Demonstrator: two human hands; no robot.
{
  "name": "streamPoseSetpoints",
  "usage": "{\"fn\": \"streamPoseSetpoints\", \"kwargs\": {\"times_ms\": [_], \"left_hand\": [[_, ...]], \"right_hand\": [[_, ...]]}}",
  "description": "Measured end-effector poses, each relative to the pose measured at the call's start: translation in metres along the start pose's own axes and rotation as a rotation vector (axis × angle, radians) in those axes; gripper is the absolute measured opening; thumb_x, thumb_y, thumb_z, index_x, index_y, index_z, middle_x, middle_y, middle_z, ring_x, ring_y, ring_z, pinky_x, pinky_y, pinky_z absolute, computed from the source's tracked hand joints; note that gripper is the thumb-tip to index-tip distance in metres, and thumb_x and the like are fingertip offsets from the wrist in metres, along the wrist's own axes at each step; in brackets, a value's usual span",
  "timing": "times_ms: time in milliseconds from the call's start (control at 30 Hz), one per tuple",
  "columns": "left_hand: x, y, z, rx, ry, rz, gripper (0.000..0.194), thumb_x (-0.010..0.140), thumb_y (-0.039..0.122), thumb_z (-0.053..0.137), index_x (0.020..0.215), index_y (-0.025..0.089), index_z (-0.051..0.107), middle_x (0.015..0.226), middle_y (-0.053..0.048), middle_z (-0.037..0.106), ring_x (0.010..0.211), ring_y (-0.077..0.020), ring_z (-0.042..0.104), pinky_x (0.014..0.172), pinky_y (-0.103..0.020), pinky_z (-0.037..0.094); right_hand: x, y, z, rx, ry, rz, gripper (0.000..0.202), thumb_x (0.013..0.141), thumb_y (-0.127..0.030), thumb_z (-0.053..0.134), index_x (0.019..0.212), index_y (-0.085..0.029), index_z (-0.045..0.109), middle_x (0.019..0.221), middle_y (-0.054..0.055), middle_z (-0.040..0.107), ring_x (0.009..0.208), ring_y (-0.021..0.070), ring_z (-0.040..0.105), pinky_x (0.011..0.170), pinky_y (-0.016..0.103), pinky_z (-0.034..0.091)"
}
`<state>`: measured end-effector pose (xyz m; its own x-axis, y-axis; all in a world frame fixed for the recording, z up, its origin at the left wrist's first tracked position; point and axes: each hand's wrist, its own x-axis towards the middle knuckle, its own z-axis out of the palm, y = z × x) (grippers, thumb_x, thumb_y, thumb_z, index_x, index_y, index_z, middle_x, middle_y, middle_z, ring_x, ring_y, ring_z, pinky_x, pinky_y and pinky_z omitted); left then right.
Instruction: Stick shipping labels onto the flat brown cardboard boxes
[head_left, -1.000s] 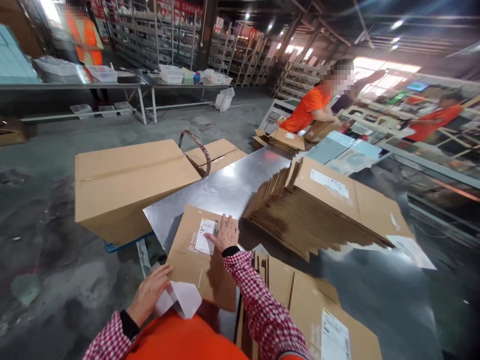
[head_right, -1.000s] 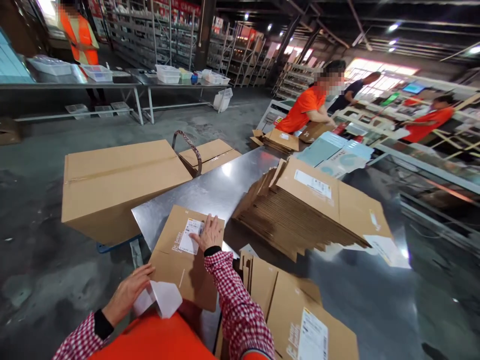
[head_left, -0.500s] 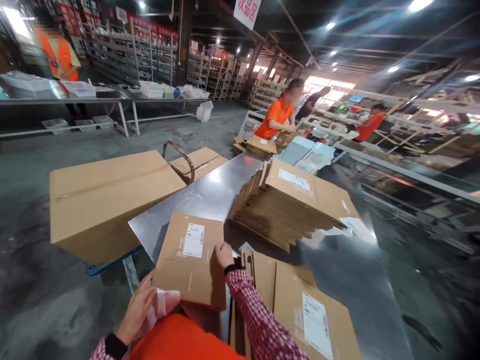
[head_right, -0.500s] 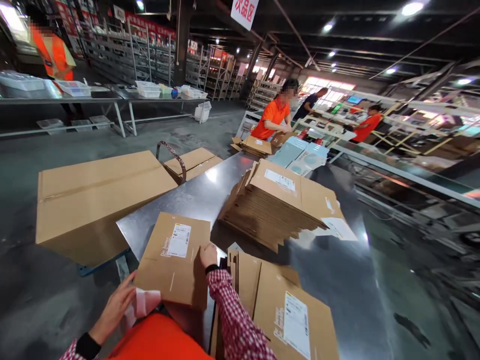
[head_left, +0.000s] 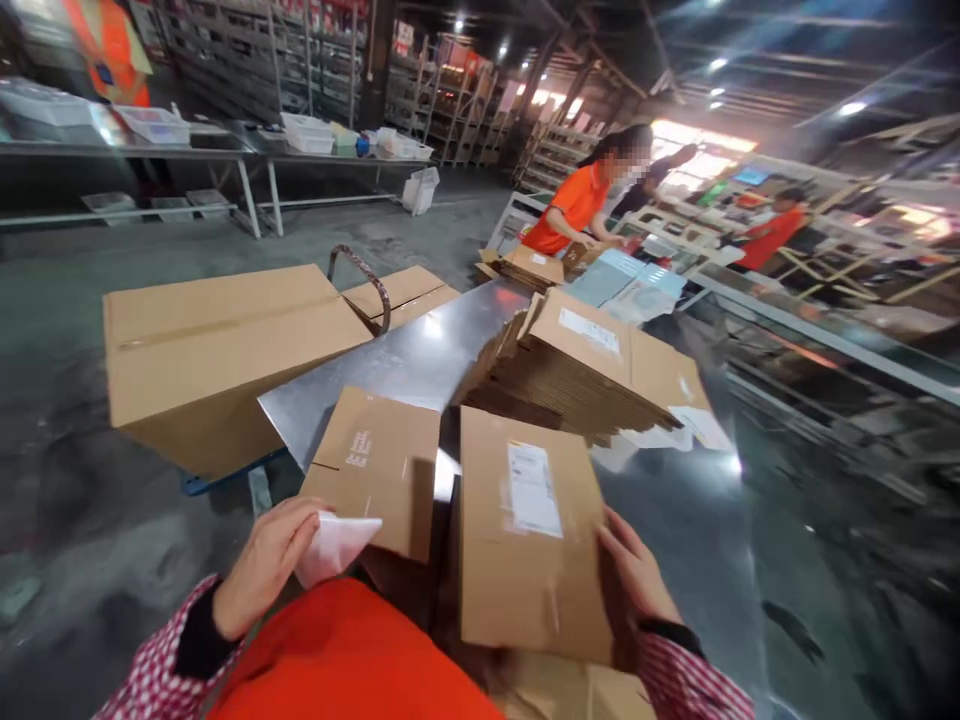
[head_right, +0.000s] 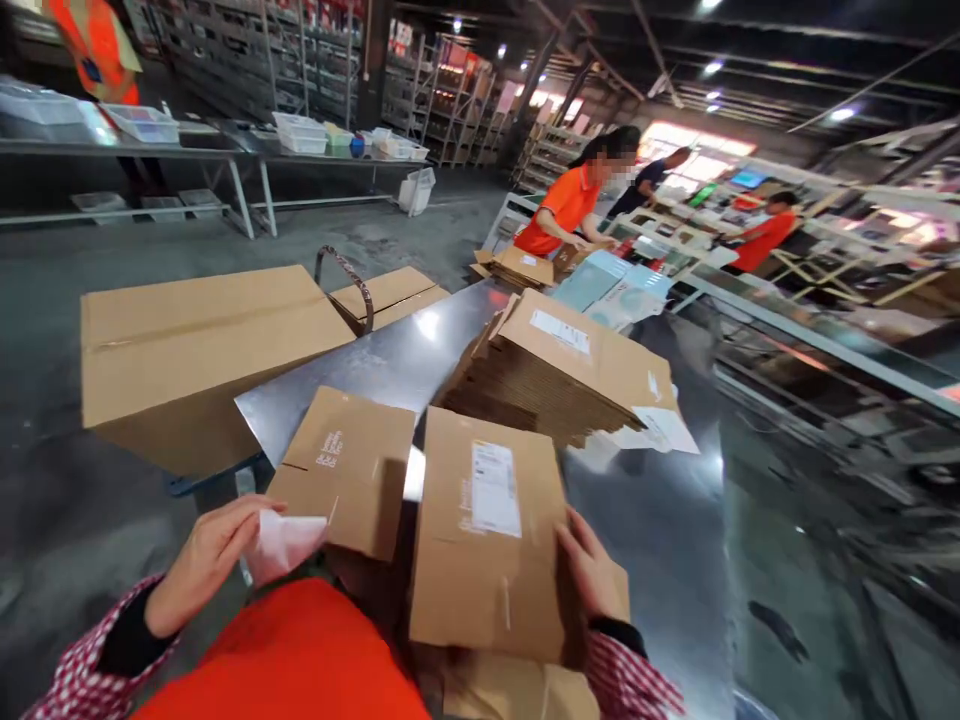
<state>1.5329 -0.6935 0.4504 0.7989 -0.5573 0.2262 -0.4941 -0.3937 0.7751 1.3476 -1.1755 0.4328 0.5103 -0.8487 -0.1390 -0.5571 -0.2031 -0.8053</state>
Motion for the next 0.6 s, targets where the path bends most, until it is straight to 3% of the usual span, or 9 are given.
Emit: {"fn": "streamPoseSetpoints", "kwargs": {"times_ms": [67, 100, 167, 233, 300, 367, 400, 533, 600], "left_hand": [[0.000, 0.014, -0.012, 0.002, 0.019, 0.016, 0.040, 0.096, 0.037, 0.035, 0.097, 0.019, 0.070, 0.101, -0.007, 0.072, 0.092, -0.0181, 0.067, 0.081, -0.025, 0.052], [-0.001, 0.020, -0.017, 0.002, 0.024, 0.023, 0.039, 0.096, 0.036, 0.036, 0.095, 0.019, 0.070, 0.098, -0.007, 0.072, 0.090, -0.0176, 0.066, 0.080, -0.024, 0.052], [-0.002, 0.031, -0.023, 0.000, 0.035, 0.035, 0.038, 0.096, 0.036, 0.036, 0.094, 0.019, 0.070, 0.095, -0.006, 0.072, 0.088, -0.0172, 0.066, 0.078, -0.023, 0.051], [-0.003, 0.041, -0.030, -0.003, 0.037, 0.055, 0.038, 0.096, 0.036, 0.035, 0.094, 0.019, 0.070, 0.095, -0.006, 0.071, 0.089, -0.0173, 0.065, 0.079, -0.023, 0.051], [-0.003, 0.045, -0.038, 0.002, 0.043, 0.076, 0.039, 0.096, 0.037, 0.035, 0.094, 0.019, 0.069, 0.095, -0.006, 0.071, 0.088, -0.0173, 0.065, 0.079, -0.024, 0.051], [-0.002, 0.041, -0.049, 0.031, 0.070, 0.068, 0.041, 0.096, 0.039, 0.033, 0.094, 0.019, 0.069, 0.096, -0.006, 0.071, 0.087, -0.0172, 0.066, 0.080, -0.024, 0.051], [-0.002, 0.035, -0.055, 0.063, 0.108, 0.047, 0.042, 0.096, 0.040, 0.033, 0.096, 0.019, 0.069, 0.098, -0.006, 0.071, 0.090, -0.0179, 0.066, 0.081, -0.026, 0.052], [-0.009, 0.004, -0.068, 0.207, 0.415, -0.064, 0.045, 0.093, 0.046, 0.040, 0.124, 0.018, 0.056, 0.129, -0.011, 0.058, 0.120, -0.0253, 0.054, 0.098, -0.038, 0.047], [-0.019, -0.004, -0.061, 0.152, 0.329, -0.037, 0.049, 0.090, 0.045, 0.048, 0.133, 0.021, 0.048, 0.136, -0.010, 0.052, 0.126, -0.0255, 0.048, 0.103, -0.039, 0.043]], "right_hand": [[0.001, 0.009, -0.019, -0.151, 0.067, 0.049, 0.074, 0.053, -0.054, 0.061, 0.116, -0.016, 0.059, 0.129, 0.021, 0.054, 0.128, 0.0396, 0.042, 0.106, 0.052, 0.034], [-0.006, 0.006, -0.014, -0.195, 0.070, 0.022, 0.077, 0.050, -0.054, 0.065, 0.116, -0.015, 0.059, 0.129, 0.022, 0.054, 0.129, 0.0409, 0.040, 0.106, 0.053, 0.033], [-0.036, -0.017, 0.025, -0.138, -0.072, -0.142, 0.083, 0.051, -0.056, 0.070, 0.122, -0.016, 0.057, 0.133, 0.021, 0.050, 0.131, 0.0390, 0.038, 0.105, 0.052, 0.035], [-0.082, -0.054, 0.086, 0.096, -0.515, -0.345, 0.084, 0.059, -0.057, 0.072, 0.131, -0.021, 0.050, 0.138, 0.015, 0.049, 0.129, 0.0316, 0.043, 0.104, 0.047, 0.038], [-0.130, -0.093, 0.150, 0.294, -0.943, -0.526, 0.086, 0.056, -0.056, 0.078, 0.130, -0.022, 0.052, 0.135, 0.011, 0.052, 0.127, 0.0282, 0.046, 0.107, 0.044, 0.036], [-0.170, -0.123, 0.200, 0.369, -1.285, -0.528, 0.063, 0.065, -0.054, 0.075, 0.117, -0.022, 0.063, 0.119, 0.008, 0.064, 0.112, 0.0248, 0.058, 0.101, 0.043, 0.042], [-0.184, -0.132, 0.217, 0.419, -1.363, -0.484, 0.051, 0.070, -0.054, 0.072, 0.109, -0.021, 0.067, 0.109, 0.007, 0.069, 0.104, 0.0237, 0.062, 0.097, 0.042, 0.045], [-0.210, -0.139, 0.242, 0.547, -1.320, -0.332, 0.037, 0.075, -0.050, 0.069, 0.094, -0.018, 0.072, 0.094, 0.005, 0.072, 0.090, 0.0233, 0.066, 0.089, 0.040, 0.050], [-0.214, -0.135, 0.244, 0.532, -1.264, -0.312, 0.034, 0.075, -0.047, 0.070, 0.094, -0.018, 0.072, 0.093, 0.004, 0.072, 0.088, 0.0225, 0.066, 0.086, 0.037, 0.051]]}}
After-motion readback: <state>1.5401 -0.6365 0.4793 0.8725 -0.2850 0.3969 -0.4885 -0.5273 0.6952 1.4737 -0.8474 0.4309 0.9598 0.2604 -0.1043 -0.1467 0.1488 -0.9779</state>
